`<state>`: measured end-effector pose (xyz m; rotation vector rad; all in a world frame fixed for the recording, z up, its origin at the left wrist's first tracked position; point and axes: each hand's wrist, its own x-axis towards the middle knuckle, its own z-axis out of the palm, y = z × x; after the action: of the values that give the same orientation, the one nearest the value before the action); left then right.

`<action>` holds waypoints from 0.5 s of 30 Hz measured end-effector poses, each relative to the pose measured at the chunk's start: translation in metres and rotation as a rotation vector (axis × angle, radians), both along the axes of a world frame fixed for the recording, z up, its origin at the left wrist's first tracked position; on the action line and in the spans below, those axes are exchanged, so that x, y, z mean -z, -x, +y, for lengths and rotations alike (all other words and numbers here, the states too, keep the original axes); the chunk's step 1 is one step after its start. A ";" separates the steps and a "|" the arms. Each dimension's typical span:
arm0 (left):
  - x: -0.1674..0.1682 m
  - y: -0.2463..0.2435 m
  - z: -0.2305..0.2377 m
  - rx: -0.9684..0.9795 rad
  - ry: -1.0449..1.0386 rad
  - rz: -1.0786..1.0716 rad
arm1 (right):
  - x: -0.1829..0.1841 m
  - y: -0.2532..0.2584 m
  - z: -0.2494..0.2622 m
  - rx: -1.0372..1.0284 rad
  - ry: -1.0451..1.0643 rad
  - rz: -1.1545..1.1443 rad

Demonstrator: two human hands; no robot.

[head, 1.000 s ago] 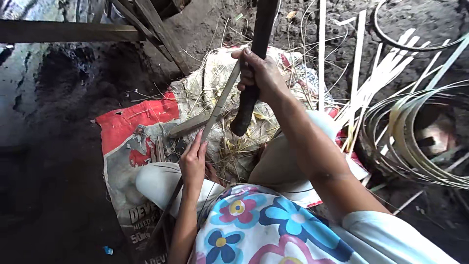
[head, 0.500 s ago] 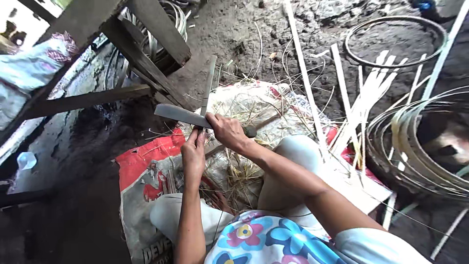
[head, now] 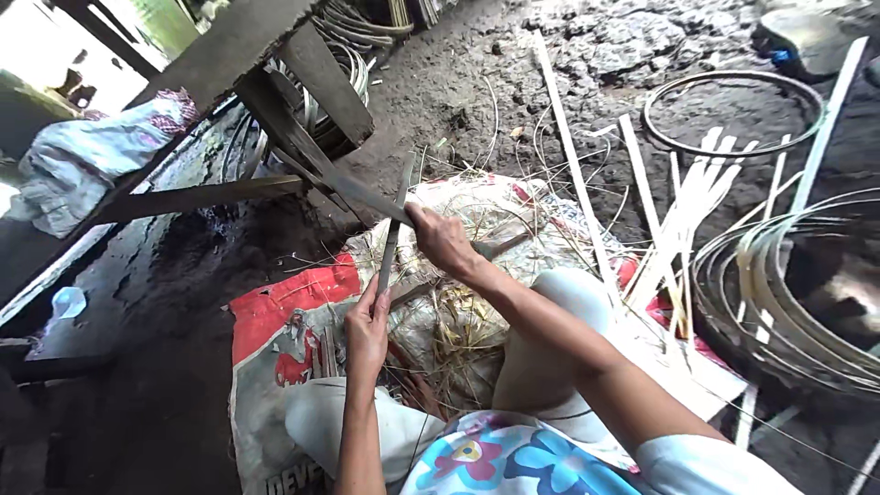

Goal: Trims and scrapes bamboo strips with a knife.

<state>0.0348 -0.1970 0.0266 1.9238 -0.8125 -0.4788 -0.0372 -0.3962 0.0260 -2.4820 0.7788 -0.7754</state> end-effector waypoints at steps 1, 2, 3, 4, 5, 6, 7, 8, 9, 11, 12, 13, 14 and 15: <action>-0.001 0.002 0.004 0.007 0.012 0.007 | -0.011 -0.003 -0.008 0.024 -0.037 0.020; -0.002 0.003 0.008 0.012 0.024 0.009 | -0.019 -0.009 -0.019 0.062 -0.062 0.031; -0.002 0.004 0.010 0.012 0.031 0.009 | -0.024 -0.015 -0.027 0.093 -0.077 0.057; -0.003 0.005 0.012 0.008 0.034 0.014 | -0.027 -0.019 -0.031 0.113 -0.065 0.070; -0.003 0.004 0.014 0.007 0.042 0.023 | -0.028 -0.022 -0.030 0.124 -0.056 0.070; -0.001 0.004 0.015 0.006 0.050 0.022 | -0.028 -0.023 -0.026 0.132 -0.050 0.064; 0.001 0.004 0.015 0.002 0.052 0.015 | -0.026 -0.021 -0.019 0.137 -0.045 0.055; 0.002 0.004 0.015 -0.004 0.049 0.012 | -0.021 -0.018 -0.009 0.127 -0.036 0.044; 0.003 0.005 0.016 -0.014 0.041 0.014 | -0.014 -0.012 0.004 0.097 -0.010 0.030; 0.002 0.004 0.018 -0.014 0.043 0.031 | -0.011 -0.008 0.013 0.051 0.026 0.056; 0.000 0.005 0.022 -0.008 0.048 0.043 | -0.018 -0.008 0.006 0.054 0.004 0.091; -0.002 0.007 0.029 -0.001 0.045 0.060 | -0.026 -0.009 -0.009 0.085 -0.049 0.132; -0.003 0.011 0.039 0.003 0.034 0.070 | -0.032 -0.012 -0.031 0.144 -0.121 0.164; -0.005 0.015 0.050 0.000 0.016 0.054 | -0.036 -0.014 -0.053 0.206 -0.183 0.164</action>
<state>0.0202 -0.1470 0.0314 1.8884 -0.7791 -0.5208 -0.0233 -0.4487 0.0616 -2.3464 1.1263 -0.5442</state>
